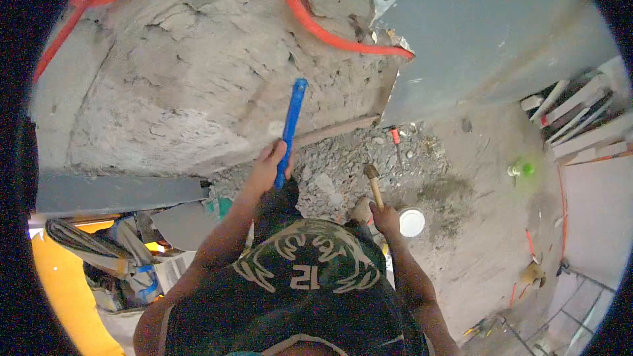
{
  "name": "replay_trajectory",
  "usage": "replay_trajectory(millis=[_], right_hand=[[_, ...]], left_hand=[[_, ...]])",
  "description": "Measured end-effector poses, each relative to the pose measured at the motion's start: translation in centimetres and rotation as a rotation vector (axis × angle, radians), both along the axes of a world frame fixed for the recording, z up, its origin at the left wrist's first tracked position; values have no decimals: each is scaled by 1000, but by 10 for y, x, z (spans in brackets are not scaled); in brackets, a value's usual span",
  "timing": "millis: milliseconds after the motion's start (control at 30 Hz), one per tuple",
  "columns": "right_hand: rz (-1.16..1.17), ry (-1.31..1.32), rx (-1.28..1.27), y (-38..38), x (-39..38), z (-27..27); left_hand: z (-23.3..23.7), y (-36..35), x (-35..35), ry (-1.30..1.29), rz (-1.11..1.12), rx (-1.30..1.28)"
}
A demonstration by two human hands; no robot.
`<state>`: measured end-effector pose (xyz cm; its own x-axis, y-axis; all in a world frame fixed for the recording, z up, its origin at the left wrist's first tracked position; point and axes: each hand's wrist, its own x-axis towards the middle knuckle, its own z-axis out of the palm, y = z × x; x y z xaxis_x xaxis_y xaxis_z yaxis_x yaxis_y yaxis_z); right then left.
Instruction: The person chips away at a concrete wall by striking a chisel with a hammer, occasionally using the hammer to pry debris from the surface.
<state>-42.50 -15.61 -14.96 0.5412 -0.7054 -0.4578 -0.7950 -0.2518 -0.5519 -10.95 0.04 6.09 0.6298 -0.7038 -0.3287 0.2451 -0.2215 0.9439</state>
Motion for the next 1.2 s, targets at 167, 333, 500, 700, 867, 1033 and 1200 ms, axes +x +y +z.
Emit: replay_trajectory(millis=[167,333,500,700,867,1033,1200], right_hand=[[-1,-75,11,0,17,27],[-1,-301,8,-13,66,85],[-144,-633,96,-17,114,144],[-201,-851,81,-25,132,188],[-107,-1372,38,-32,126,208],[-178,-2018,301,-19,166,261],[-147,-1211,-150,-12,228,161]], left_hand=[[7,-22,61,-818,-47,255],[41,-45,78,-955,-106,426],[44,-47,75,-946,-106,497],[54,-53,71,-968,-116,496],[58,-57,70,-987,-95,556],[65,-58,70,-951,-108,457],[69,-57,71,-1039,-105,492]])
